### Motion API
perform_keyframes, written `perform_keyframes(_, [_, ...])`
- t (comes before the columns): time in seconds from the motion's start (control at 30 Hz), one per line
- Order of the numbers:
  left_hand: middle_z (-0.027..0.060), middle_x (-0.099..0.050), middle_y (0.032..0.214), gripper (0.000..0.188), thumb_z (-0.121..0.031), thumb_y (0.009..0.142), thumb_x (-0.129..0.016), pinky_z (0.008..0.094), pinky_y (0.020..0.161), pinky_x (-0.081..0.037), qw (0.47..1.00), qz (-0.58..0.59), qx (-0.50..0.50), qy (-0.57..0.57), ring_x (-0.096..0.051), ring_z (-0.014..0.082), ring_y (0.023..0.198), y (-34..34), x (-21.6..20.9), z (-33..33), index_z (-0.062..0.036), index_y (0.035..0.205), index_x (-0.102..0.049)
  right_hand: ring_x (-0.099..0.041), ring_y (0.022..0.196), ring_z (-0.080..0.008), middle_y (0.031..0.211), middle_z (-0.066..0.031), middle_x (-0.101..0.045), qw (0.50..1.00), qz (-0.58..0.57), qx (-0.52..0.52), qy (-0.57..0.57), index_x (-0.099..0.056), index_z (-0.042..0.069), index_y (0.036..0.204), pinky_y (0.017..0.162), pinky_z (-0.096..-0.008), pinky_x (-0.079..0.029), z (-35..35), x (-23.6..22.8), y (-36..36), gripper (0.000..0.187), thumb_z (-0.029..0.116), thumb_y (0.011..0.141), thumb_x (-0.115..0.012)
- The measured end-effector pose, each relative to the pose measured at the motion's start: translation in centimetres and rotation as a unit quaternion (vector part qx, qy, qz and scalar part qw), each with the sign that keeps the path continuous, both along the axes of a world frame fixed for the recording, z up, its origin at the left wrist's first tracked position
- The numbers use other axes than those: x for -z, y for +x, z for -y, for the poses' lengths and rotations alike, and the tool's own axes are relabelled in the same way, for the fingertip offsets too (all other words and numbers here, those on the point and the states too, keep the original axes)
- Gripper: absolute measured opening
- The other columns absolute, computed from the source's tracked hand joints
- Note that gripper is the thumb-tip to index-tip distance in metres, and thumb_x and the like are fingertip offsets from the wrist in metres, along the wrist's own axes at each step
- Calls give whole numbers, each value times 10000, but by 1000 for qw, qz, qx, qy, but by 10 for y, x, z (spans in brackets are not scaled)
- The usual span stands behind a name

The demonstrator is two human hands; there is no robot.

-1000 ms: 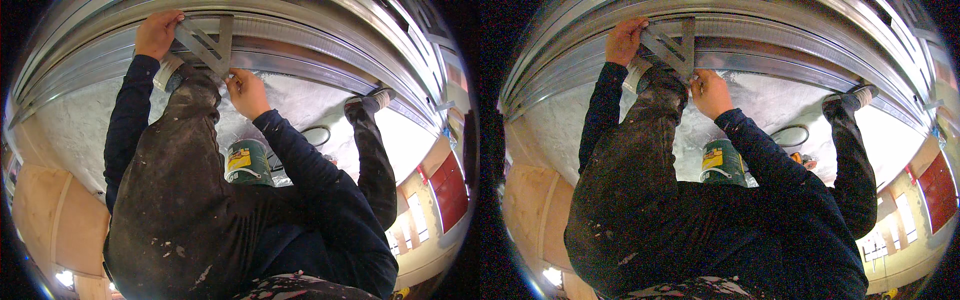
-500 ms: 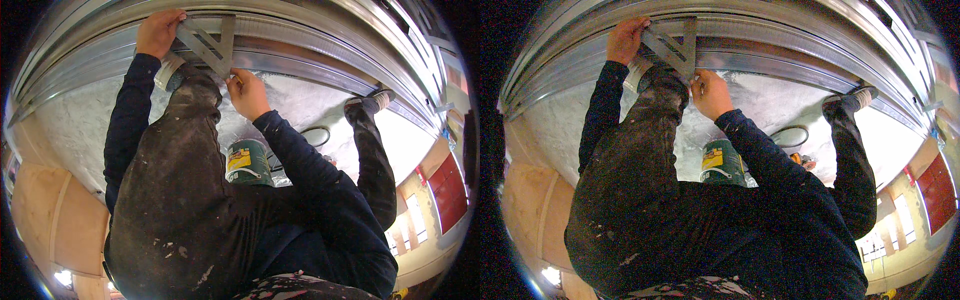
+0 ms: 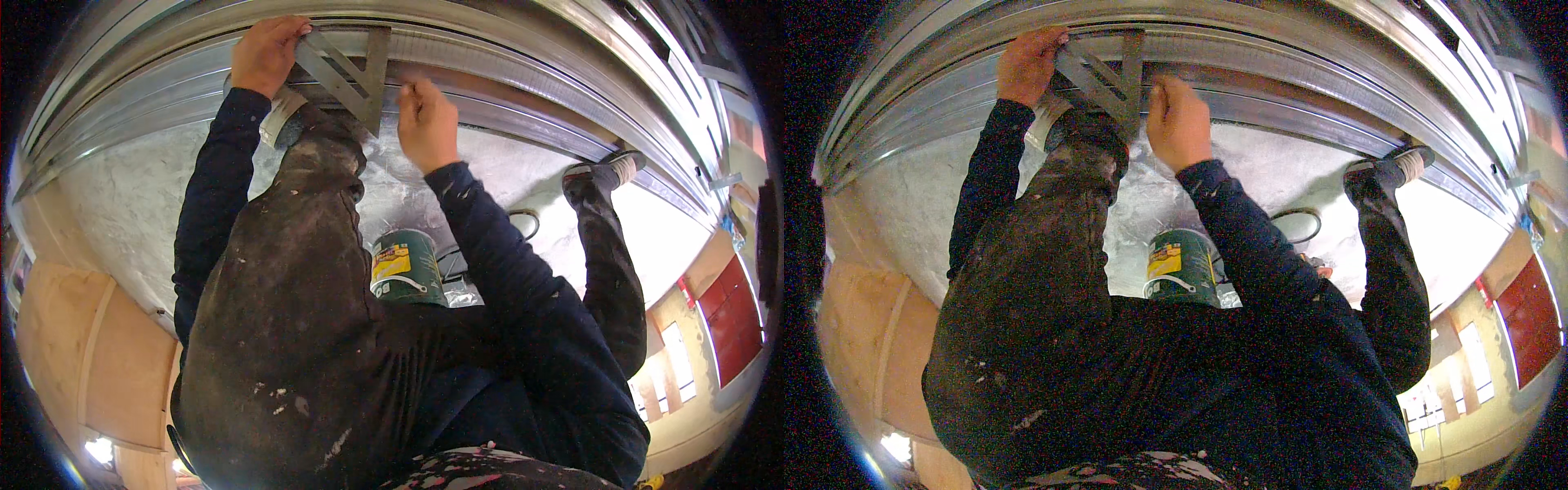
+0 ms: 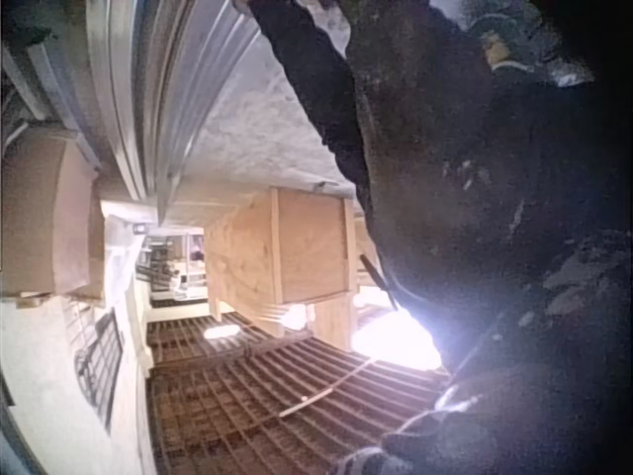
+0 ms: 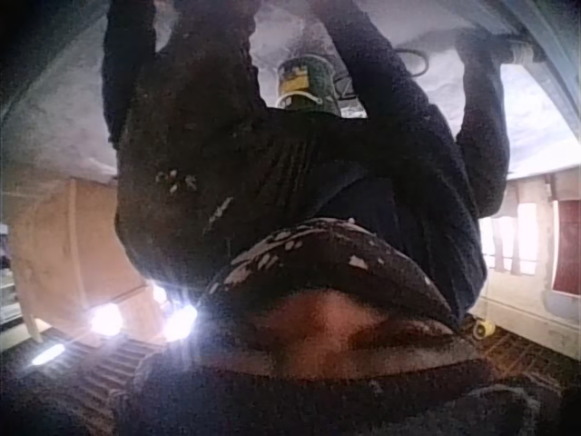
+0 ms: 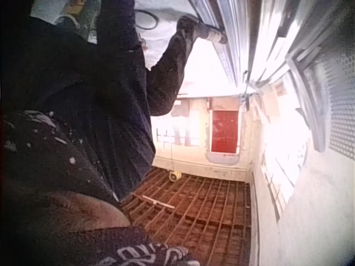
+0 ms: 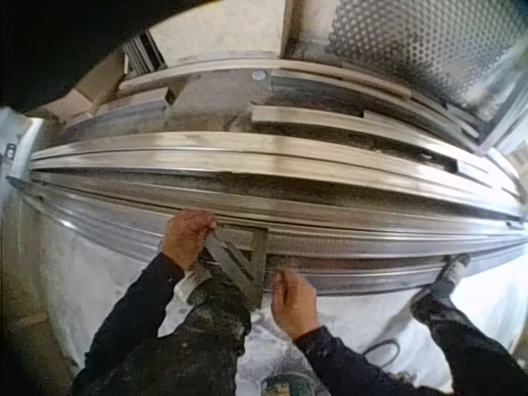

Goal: Marking measurements on metal construction beams using a square and a pencil.

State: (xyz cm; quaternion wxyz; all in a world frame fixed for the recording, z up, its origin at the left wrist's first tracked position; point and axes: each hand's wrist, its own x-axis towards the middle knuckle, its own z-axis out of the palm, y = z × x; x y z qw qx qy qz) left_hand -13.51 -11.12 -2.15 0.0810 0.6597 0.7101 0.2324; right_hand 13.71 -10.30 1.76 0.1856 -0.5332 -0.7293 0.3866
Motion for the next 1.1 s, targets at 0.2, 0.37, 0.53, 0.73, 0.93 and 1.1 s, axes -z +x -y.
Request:
perform_keyframes(0.2, [2,-693,935,154,-119,819,-627,367,741,-526,1000,23,5,5,-640,250,898,-1,-2,-1,-174,949,-689,-617,806,-451,854,-236,-652,1000,-16,24,-1,-609,28,1046,722,-505,-501,-59,-8,-34,207,161,916,-517])
perform_keyframes(0.37, [-4,-689,945,185,-83,809,-617,365,742,-525,1000,25,12,5,-638,242,901,2,-4,-1,-177,955,-683,-654,745,-358,765,-174,-658,999,44,-4,-1,-579,43,1056,681,-426,-507,-37,3,-29,189,172,935,-510])
perform_keyframes(0.53, [9,-690,919,141,-98,821,-607,377,745,-523,1000,26,11,8,-637,258,886,5,-6,-1,-161,931,-669,-642,753,-381,755,-185,-644,982,116,-108,-97,-589,48,986,681,-434,-504,11,-2,3,162,180,937,-507])
perform_keyframes(0.73, [29,-693,933,141,-148,841,-598,401,746,-517,1000,2,4,-25,-635,278,884,0,-6,-1,-175,949,-685,-603,765,-465,848,-227,-644,1000,-19,2,14,-607,71,1016,686,-519,-492,-54,-15,-27,174,182,913,-521])
perform_keyframes(0.93, [37,-692,924,130,-181,856,-608,405,742,-516,1000,8,-8,5,-635,285,887,6,-6,-3,-189,954,-693,-659,758,-357,764,-160,-661,997,75,-5,12,-623,58,996,646,-436,-505,-31,5,-23,183,191,930,-517])
perform_keyframes(1.1, [55,-689,927,154,-164,851,-602,407,740,-512,996,32,-9,-78,-635,311,872,-2,-5,-1,-174,975,-693,-652,768,-376,820,-191,-663,990,37,-40,-128,-634,35,990,683,-427,-509,43,11,21,179,161,911,-535])
